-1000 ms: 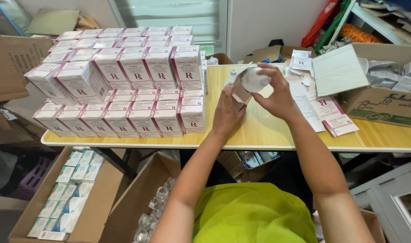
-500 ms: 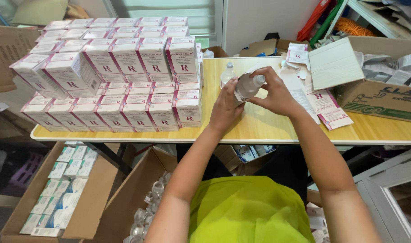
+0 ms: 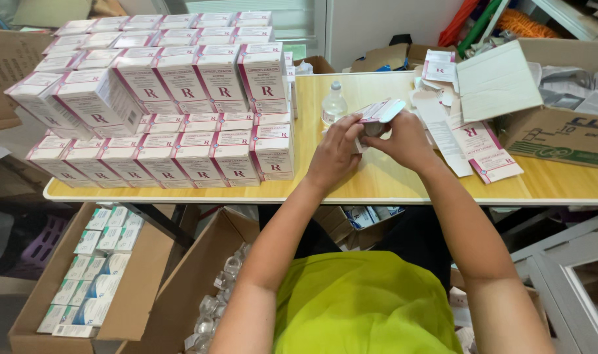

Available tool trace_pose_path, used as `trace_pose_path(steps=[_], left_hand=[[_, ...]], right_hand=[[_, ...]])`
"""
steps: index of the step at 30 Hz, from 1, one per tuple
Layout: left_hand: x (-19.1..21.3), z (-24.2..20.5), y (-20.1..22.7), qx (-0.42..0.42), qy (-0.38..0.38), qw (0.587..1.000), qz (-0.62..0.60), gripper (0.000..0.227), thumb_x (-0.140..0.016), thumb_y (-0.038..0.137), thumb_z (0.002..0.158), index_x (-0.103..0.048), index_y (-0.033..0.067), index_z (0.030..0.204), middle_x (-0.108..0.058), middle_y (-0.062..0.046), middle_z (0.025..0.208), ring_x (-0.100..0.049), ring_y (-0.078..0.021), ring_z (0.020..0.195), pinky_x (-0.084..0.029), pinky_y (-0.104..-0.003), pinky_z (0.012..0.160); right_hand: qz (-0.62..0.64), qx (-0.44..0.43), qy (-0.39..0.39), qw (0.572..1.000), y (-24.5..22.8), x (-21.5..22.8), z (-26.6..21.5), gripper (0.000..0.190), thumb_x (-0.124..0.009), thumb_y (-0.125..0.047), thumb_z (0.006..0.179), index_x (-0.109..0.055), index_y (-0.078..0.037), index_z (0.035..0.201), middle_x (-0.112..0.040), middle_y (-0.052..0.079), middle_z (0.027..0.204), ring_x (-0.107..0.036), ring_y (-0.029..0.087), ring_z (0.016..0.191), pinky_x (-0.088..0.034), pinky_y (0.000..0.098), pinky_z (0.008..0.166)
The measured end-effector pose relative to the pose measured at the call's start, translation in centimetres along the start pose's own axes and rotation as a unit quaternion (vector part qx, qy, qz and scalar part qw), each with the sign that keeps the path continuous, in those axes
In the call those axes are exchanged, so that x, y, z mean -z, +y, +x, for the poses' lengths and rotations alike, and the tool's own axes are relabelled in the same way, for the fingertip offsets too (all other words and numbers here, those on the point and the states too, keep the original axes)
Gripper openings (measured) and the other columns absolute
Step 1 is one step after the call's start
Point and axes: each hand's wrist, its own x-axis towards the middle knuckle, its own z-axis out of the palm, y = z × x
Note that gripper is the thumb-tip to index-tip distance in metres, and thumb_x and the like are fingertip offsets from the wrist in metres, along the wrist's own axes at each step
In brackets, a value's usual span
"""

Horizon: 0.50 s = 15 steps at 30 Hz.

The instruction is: The person repeatedly picks up small plastic bottles and rectangular boxes from a table and a nearby cardboard box. They place the bottles into the boxes, close the flaps, and stack the completed packages on the table. The person also handles loose paper inserts and places them into the boxes during the process.

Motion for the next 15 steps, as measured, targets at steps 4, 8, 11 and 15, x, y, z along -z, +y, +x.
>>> trace_pose_path(steps=[4, 8, 11, 15], left_hand=[[0.3, 0.3, 0.4, -0.049, -0.036, 0.998, 0.014, 0.068, -0.077, 0.004, 0.073, -0.043, 0.0200, 0.129, -0.046, -0.014, 0.147, -0.051, -0.0386, 0.137, -0.049, -0.047, 0.112], [0.3, 0.5, 0.6, 0.018, -0.014, 0.999, -0.028, 0.068, -0.076, -0.001, 0.072, -0.045, 0.0159, 0.130, -0.051, -0.015, 0.145, -0.055, -0.0412, 0.133, -0.051, -0.049, 0.110], [0.0, 0.6, 0.6, 0.050, 0.018, 0.995, -0.082, 0.068, -0.079, 0.002, 0.075, -0.036, 0.0129, 0.127, -0.054, -0.014, 0.145, -0.056, -0.0430, 0.130, -0.050, -0.049, 0.109], [-0.5, 0.0, 0.3, 0.066, 0.017, 0.994, -0.090, 0.072, -0.082, 0.005, 0.077, -0.028, 0.0134, 0.124, -0.056, -0.013, 0.145, -0.057, -0.0439, 0.129, -0.052, -0.048, 0.106]], right_hand=[[-0.154, 0.042, -0.015, 0.987, 0.6, -1.2, 0.3, 0.032, -0.081, -0.031, 0.079, -0.076, -0.017, 0.107, -0.076, 0.013, 0.098, -0.071, 0.037, 0.086, -0.057, 0.0481, 0.074], [-0.176, 0.028, -0.029, 0.983, 0.2, -1.5, 0.3, 0.040, -0.077, -0.031, 0.080, -0.072, -0.015, 0.116, -0.073, 0.016, 0.102, -0.070, 0.038, 0.088, -0.057, 0.0489, 0.073], [-0.143, 0.075, 0.034, 0.986, -0.7, -1.1, -0.3, 0.042, -0.077, -0.037, 0.081, -0.072, -0.013, 0.115, -0.072, 0.018, 0.103, -0.069, 0.039, 0.088, -0.056, 0.0489, 0.070], [-0.147, 0.069, 0.022, 0.986, -1.8, -1.1, -0.9, 0.035, -0.070, -0.038, 0.088, -0.070, -0.016, 0.115, -0.074, 0.015, 0.103, -0.071, 0.038, 0.086, -0.056, 0.0496, 0.068]])
